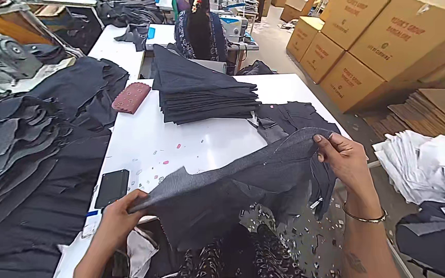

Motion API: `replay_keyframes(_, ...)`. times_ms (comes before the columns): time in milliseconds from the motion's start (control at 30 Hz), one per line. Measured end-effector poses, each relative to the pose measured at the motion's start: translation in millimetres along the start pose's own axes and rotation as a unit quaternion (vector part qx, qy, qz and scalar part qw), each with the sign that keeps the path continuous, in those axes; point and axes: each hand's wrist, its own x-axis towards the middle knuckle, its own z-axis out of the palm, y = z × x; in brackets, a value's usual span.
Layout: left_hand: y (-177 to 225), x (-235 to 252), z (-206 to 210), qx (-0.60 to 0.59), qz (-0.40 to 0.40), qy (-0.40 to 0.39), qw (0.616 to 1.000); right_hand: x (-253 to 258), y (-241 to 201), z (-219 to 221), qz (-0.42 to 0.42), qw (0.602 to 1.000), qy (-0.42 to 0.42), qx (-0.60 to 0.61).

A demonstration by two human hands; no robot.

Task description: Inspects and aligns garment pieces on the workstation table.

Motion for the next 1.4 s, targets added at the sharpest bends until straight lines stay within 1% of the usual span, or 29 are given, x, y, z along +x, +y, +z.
replay_keyframes(100, -0.6, 2.6, -28.7, -0.032, -0.062, 0.038, 0.997, 8.8, 9.4, 13.9, 0.025, 0.999, -0.013, -0.020)
replay_keyframes(200, -11.8, 33.4, -38.9, -0.031, -0.129, 0.020, 0.991, 38.5, 43.2, 54.5, 0.087, 0.988, -0.075, -0.107)
replay_keyframes(267, -30.3, 70.4, -29.0, -0.027, -0.197, 0.038, 0.979, 68.3, 75.4, 98.6, 0.135, 0.980, -0.112, -0.096)
replay_keyframes(333, -41.8, 106.6, -6.3, -0.024, -0.242, 0.094, 0.965, 93.3, 102.8, 143.5, 0.123, 0.984, -0.103, -0.075)
replay_keyframes(367, -47.1, 118.8, 8.4, -0.011, -0.224, 0.110, 0.968, 100.0, 113.5, 164.7, 0.096, 0.989, -0.091, -0.073)
replay_keyframes(400, -50.5, 125.0, 26.0, 0.005, -0.181, 0.091, 0.979, 101.1, 121.4, 183.5, 0.060, 0.991, -0.088, -0.079)
replay_keyframes(433, -50.3, 124.7, 47.0, 0.026, -0.131, 0.047, 0.990, 93.8, 124.8, 198.5, 0.028, 0.988, -0.118, -0.092)
replay_keyframes(500, -35.2, 100.0, 94.2, 0.089, -0.057, -0.088, 0.990, 50.3, 123.9, 222.6, -0.016, 0.965, -0.235, -0.112)
replay_keyframes(533, -25.8, 75.9, 117.1, 0.128, -0.039, -0.155, 0.979, 14.5, 122.2, 230.6, -0.043, 0.945, -0.296, -0.131)
replay_keyframes(567, -20.2, 51.7, 135.3, 0.167, -0.030, -0.198, 0.965, -25.1, 123.8, 235.7, -0.082, 0.919, -0.351, -0.159)
replay_keyframes(600, -21.5, 29.5, 149.3, 0.217, -0.014, -0.196, 0.956, -63.1, 128.9, 236.7, -0.126, 0.890, -0.392, -0.194)
replay_keyframes(633, -27.9, 9.9, 160.3, 0.261, 0.008, -0.149, 0.954, -95.4, 138.9, 234.1, -0.171, 0.868, -0.408, -0.225)
replay_keyframes(667, -36.1, -4.7, 168.2, 0.303, 0.017, -0.093, 0.948, -118.8, 153.2, 230.0, -0.215, 0.864, -0.383, -0.248)
replay_keyframes(700, -42.7, -15.4, 172.3, 0.338, 0.022, -0.048, 0.940, -131.9, 168.1, 224.8, -0.255, 0.873, -0.322, -0.264)
replay_keyframes(733, -46.1, -25.2, 172.4, 0.359, 0.028, -0.019, 0.933, -135.3, 177.6, 216.0, -0.267, 0.886, -0.281, -0.256)
replay_keyframes(767, -47.2, -35.0, 168.6, 0.365, 0.037, -0.006, 0.930, -134.0, 181.9, 205.3, -0.261, 0.896, -0.269, -0.239)
replay_keyframes(800, -46.4, -41.9, 160.8, 0.362, 0.048, -0.008, 0.931, -129.0, 182.0, 194.9, -0.245, 0.903, -0.283, -0.213)
replay_keyframes(833, -43.8, -46.0, 150.3, 0.347, 0.052, -0.027, 0.936, -120.9, 177.4, 184.9, -0.215, 0.908, -0.314, -0.173)
replay_keyframes(900, -33.3, -44.2, 127.5, 0.285, 0.033, -0.096, 0.953, -92.2, 158.9, 171.3, -0.109, 0.912, -0.385, -0.090)
replay_keyframes(967, -21.4, -16.8, 108.2, 0.203, -0.023, -0.121, 0.971, -43.8, 141.6, 175.5, -0.037, 0.907, -0.413, -0.077)
replay_keyframes(1000, -14.2, 9.4, 99.0, 0.171, -0.078, -0.136, 0.973, -13.8, 132.7, 184.2, -0.020, 0.902, -0.421, -0.093)
replay_keyframes(1067, -9.4, 77.5, 83.8, 0.150, -0.218, -0.201, 0.943, 46.0, 119.4, 213.9, -0.007, 0.879, -0.447, -0.166)
replay_keyframes(1133, -27.9, 142.2, 79.7, 0.129, -0.290, -0.235, 0.919, 85.7, 123.7, 251.8, -0.001, 0.842, -0.480, -0.247)
replay_keyframes(1167, -41.3, 167.9, 79.0, 0.118, -0.302, -0.244, 0.914, 95.4, 134.1, 268.7, 0.001, 0.829, -0.489, -0.271)
replay_keyframes(1200, -55.2, 188.6, 78.0, 0.101, -0.306, -0.248, 0.914, 99.9, 147.3, 282.1, 0.002, 0.829, -0.484, -0.281)
replay_keyframes(1233, -68.2, 203.6, 76.3, 0.079, -0.310, -0.242, 0.916, 99.4, 160.7, 291.5, -0.007, 0.846, -0.456, -0.277)
replay_keyframes(1300, -83.7, 220.9, 70.8, 0.064, -0.321, -0.216, 0.920, 94.8, 185.9, 305.6, -0.065, 0.893, -0.362, -0.259)
replay_keyframes(1367, -80.0, 224.5, 74.2, 0.097, -0.318, -0.162, 0.929, 96.2, 202.2, 315.6, -0.137, 0.917, -0.285, -0.244)
replay_keyframes(1400, -69.7, 220.0, 81.2, 0.132, -0.295, -0.114, 0.940, 97.6, 206.0, 318.8, -0.161, 0.921, -0.262, -0.241)
